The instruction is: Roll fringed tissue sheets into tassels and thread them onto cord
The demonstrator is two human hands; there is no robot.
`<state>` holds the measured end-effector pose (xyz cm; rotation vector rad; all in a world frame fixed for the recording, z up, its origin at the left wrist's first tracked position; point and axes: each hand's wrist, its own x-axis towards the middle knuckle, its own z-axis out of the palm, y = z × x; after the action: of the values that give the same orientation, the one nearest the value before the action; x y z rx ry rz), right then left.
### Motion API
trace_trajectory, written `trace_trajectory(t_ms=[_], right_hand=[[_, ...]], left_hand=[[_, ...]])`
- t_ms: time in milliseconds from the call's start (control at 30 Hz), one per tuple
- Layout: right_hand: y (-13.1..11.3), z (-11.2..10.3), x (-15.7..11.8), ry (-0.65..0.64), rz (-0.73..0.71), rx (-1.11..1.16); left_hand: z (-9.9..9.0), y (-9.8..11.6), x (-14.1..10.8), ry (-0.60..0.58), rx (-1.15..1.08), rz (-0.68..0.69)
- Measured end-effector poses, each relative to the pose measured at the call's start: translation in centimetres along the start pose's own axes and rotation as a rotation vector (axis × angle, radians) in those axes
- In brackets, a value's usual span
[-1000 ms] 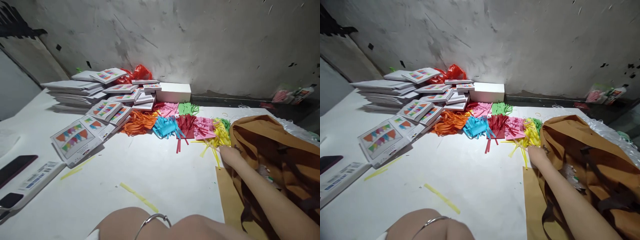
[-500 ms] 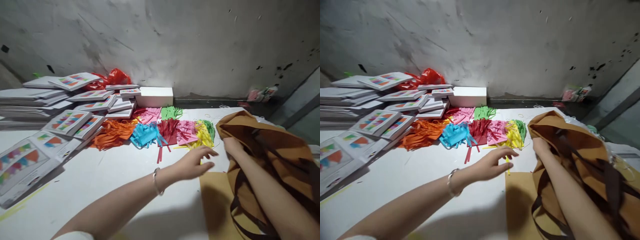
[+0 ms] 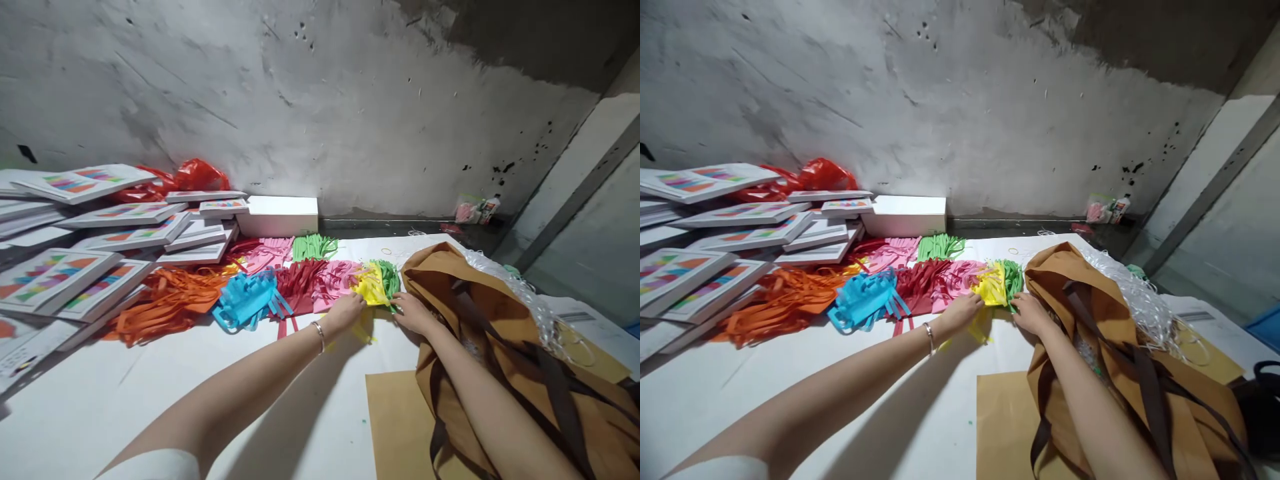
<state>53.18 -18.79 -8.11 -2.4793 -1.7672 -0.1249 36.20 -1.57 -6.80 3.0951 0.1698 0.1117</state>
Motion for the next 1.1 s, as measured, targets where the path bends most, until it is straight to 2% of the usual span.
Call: trace_trajectory(t_ms=[133,267,400,600,700,800,933,1033,1100], right_hand=[[-1.4,0.5,0.4,-0.063,-0.031,-0.056],[-0.4,-0.1,0.2,-0.118,0.048,-0.141],[0.1,-0.9,-0.5,-0.104,0.108,-0.185],[-4.0,1.0,1.6,-0.080,0.054,-0.149],[-4.6,1.6,2.4,-0.077,0.059,-0.125],[-3.2,0.8,1.8,-0.039,0.089,-0.096],[0.1,-1.8,-1.3,0.071,0.161,-0.051],[1.5,-3.3,-4.2,0.163,0.191,0.014],[1.6,-3.6,-5.7,0.213,0.183,0.070]], left_hand=[[-0.1,-1.9,-1.1,0.034,0.037,-0.013],[0.3,-2.2,-2.2,0.039,0.042,-0.031],[0.7,-2.1,-2.5,0.057,0.014,-0.099],[0.6,-2.0,-1.8,0.097,-0.078,-0.253],[0.5,-2.2,-1.9,0.101,-0.112,-0.293],[0.5,-2.5,-2.1,0.106,-0.134,-0.305],[0.7,-2.6,-2.3,0.118,-0.179,-0.283],[0.9,-1.5,-2.4,0.152,-0.243,-0.243],[0.8,0.0,-2.6,0.193,-0.301,-0.201]])
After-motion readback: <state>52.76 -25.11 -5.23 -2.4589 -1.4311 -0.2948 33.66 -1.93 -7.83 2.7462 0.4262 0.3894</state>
